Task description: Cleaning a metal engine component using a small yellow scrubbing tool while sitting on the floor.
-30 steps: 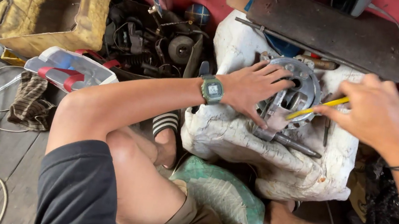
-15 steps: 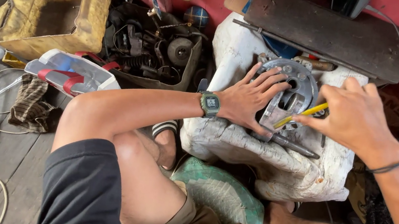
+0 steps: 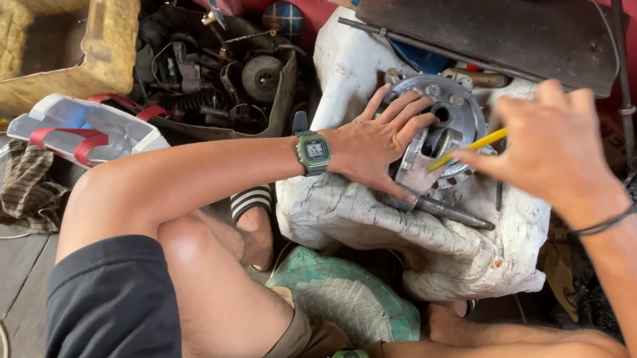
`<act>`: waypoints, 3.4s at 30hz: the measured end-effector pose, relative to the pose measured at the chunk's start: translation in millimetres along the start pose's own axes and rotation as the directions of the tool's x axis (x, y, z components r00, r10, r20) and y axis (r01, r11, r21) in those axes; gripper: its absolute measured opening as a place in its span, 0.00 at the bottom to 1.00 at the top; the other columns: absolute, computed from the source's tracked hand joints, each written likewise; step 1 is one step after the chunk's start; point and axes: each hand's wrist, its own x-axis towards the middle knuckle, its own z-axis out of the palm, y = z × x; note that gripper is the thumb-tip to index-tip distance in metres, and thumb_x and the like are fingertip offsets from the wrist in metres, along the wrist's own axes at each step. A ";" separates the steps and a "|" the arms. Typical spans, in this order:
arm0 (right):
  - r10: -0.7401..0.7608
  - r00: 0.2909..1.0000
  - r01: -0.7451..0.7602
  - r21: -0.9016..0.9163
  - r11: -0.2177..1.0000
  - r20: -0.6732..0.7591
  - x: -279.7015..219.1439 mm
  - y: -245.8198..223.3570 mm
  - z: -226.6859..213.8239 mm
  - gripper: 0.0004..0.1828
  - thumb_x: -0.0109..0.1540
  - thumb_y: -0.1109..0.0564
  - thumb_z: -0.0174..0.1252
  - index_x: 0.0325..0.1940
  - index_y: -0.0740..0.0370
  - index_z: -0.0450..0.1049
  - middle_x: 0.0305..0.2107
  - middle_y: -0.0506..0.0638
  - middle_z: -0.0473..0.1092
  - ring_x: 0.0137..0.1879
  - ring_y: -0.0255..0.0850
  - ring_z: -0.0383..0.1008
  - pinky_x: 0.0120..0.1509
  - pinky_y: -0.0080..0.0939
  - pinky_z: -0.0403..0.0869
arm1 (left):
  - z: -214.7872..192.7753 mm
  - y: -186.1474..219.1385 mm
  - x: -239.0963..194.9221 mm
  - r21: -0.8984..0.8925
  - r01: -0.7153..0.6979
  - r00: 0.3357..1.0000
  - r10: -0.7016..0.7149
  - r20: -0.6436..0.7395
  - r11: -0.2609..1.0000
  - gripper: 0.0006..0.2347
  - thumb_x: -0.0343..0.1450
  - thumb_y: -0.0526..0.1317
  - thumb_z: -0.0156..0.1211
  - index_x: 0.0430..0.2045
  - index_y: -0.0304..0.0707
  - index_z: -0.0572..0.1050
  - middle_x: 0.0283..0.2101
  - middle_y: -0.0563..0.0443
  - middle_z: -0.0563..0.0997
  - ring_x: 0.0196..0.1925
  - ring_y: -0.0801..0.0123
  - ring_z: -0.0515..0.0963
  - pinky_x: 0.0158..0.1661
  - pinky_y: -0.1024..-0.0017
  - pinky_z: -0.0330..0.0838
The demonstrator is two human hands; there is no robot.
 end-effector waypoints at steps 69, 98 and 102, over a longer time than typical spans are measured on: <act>-0.085 0.990 0.066 0.158 0.985 0.114 8.4 -15.7 -14.8 0.36 0.61 0.17 0.44 0.43 0.47 0.77 0.33 0.41 0.74 0.54 0.41 0.67 0.66 0.55 0.60 | -16.9 2.3 -2.1 -0.129 0.031 0.993 -0.017 0.113 0.991 0.50 0.65 0.76 0.54 0.67 0.31 0.47 0.74 0.28 0.42 0.76 0.34 0.39 0.67 0.26 0.29; -0.073 0.978 0.021 0.256 0.966 0.195 -0.3 -26.6 -20.8 0.30 0.62 0.22 0.48 0.42 0.45 0.76 0.31 0.37 0.73 0.53 0.40 0.65 0.66 0.61 0.57 | -15.2 3.3 -1.4 -0.109 0.035 0.994 -0.024 0.103 0.993 0.48 0.65 0.74 0.56 0.67 0.34 0.48 0.75 0.33 0.41 0.77 0.39 0.39 0.66 0.25 0.33; -0.051 0.997 0.035 0.286 0.958 0.050 -4.6 -20.7 -8.0 0.25 0.60 0.26 0.55 0.38 0.48 0.74 0.29 0.38 0.72 0.51 0.39 0.64 0.60 0.55 0.56 | -14.2 2.4 -0.6 -0.147 0.042 0.994 -0.026 0.105 0.988 0.48 0.65 0.74 0.55 0.67 0.34 0.48 0.74 0.31 0.41 0.77 0.36 0.39 0.66 0.25 0.31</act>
